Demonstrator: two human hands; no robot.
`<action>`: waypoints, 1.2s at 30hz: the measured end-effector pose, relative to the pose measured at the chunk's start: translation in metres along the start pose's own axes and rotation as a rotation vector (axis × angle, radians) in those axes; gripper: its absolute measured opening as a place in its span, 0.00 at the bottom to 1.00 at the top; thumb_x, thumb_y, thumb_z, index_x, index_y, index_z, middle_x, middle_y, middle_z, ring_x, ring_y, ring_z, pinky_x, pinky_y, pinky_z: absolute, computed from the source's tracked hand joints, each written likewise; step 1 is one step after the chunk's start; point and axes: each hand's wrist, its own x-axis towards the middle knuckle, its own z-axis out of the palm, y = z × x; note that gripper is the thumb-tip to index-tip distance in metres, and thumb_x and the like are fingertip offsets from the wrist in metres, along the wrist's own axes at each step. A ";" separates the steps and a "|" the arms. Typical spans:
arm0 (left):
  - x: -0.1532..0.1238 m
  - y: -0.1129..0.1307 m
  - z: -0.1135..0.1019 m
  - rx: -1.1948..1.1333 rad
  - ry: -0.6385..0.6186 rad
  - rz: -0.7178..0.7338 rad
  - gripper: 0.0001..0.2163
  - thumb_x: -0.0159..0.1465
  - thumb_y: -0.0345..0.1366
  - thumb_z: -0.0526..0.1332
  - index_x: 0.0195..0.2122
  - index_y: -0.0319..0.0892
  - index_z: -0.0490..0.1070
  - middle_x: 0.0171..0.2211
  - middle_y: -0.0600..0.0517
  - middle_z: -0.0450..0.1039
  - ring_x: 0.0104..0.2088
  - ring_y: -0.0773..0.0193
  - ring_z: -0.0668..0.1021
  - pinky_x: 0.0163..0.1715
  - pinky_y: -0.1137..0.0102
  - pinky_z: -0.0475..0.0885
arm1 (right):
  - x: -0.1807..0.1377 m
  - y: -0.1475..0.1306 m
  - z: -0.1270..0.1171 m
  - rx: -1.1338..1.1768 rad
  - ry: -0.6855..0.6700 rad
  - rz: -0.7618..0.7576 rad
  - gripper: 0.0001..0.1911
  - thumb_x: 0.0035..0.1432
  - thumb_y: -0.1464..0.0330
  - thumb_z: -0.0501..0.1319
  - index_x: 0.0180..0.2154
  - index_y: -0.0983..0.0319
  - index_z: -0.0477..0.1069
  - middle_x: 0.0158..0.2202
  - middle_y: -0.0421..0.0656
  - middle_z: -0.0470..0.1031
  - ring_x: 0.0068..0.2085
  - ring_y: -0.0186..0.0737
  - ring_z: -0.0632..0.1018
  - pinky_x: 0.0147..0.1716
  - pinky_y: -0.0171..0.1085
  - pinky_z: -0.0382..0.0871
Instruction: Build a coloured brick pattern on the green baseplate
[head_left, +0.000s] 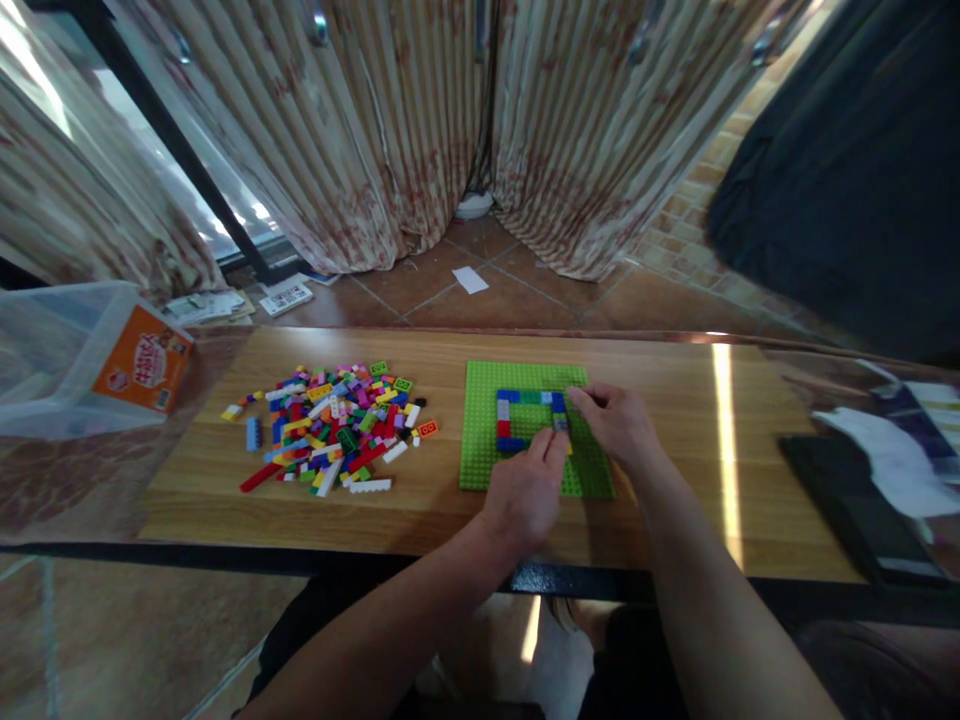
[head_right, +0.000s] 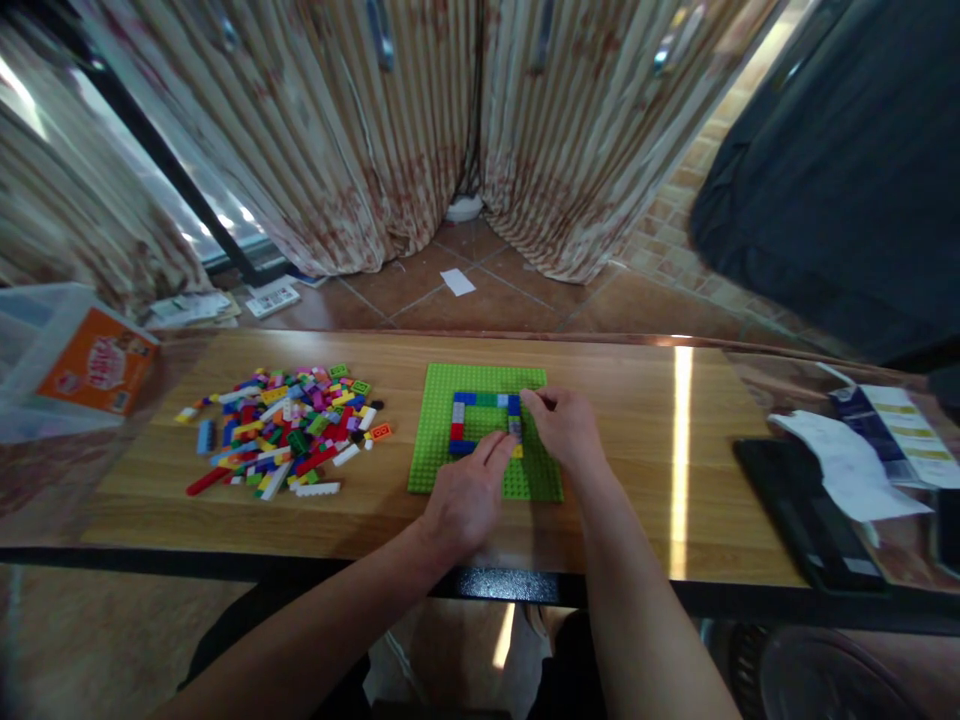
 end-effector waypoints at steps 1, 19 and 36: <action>0.000 -0.001 0.000 -0.022 0.011 -0.004 0.23 0.68 0.26 0.49 0.64 0.40 0.57 0.62 0.44 0.65 0.47 0.61 0.80 0.40 0.70 0.78 | 0.000 0.002 0.001 0.025 0.011 0.001 0.19 0.57 0.56 0.57 0.27 0.63 0.77 0.21 0.41 0.75 0.25 0.38 0.74 0.26 0.36 0.61; 0.034 -0.003 -0.027 0.150 -0.044 -0.062 0.20 0.68 0.27 0.48 0.60 0.43 0.64 0.45 0.45 0.69 0.34 0.57 0.80 0.25 0.67 0.72 | 0.004 0.002 0.007 0.155 -0.002 0.032 0.07 0.49 0.69 0.64 0.32 0.61 0.79 0.30 0.43 0.82 0.33 0.43 0.80 0.37 0.40 0.73; 0.035 -0.004 -0.027 0.160 -0.083 -0.048 0.20 0.69 0.28 0.47 0.60 0.43 0.63 0.46 0.46 0.69 0.35 0.60 0.80 0.28 0.68 0.71 | 0.002 -0.003 0.010 0.079 0.004 0.027 0.06 0.51 0.69 0.62 0.31 0.61 0.78 0.29 0.42 0.81 0.32 0.38 0.79 0.35 0.37 0.72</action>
